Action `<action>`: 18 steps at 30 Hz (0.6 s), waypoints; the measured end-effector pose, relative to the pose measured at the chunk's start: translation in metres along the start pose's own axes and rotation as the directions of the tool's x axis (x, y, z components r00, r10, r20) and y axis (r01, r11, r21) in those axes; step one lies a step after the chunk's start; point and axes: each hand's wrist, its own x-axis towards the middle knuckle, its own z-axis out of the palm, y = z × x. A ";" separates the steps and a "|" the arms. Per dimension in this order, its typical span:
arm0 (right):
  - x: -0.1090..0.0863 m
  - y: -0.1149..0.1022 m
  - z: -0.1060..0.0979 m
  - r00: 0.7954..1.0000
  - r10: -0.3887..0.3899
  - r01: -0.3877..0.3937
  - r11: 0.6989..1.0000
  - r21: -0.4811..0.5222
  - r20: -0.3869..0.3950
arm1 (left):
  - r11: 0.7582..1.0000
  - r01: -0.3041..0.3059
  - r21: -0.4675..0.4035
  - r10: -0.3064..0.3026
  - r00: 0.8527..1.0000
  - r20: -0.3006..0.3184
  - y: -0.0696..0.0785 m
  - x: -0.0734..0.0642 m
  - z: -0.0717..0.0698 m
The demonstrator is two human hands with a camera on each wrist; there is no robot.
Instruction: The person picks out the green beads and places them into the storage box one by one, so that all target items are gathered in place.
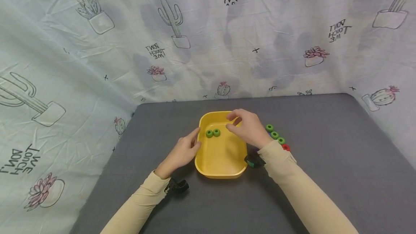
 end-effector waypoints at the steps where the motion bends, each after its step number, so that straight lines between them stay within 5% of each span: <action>1: -0.003 0.000 -0.002 1.000 -0.002 0.002 1.000 -0.001 -0.007 | 1.000 -0.001 0.000 0.001 1.000 -0.001 0.000 0.000 0.000; 18: -0.031 0.018 -0.038 0.995 0.013 -0.017 0.999 -0.040 -0.102 | 1.000 -0.006 0.001 0.006 1.000 -0.006 -0.002 0.001 0.000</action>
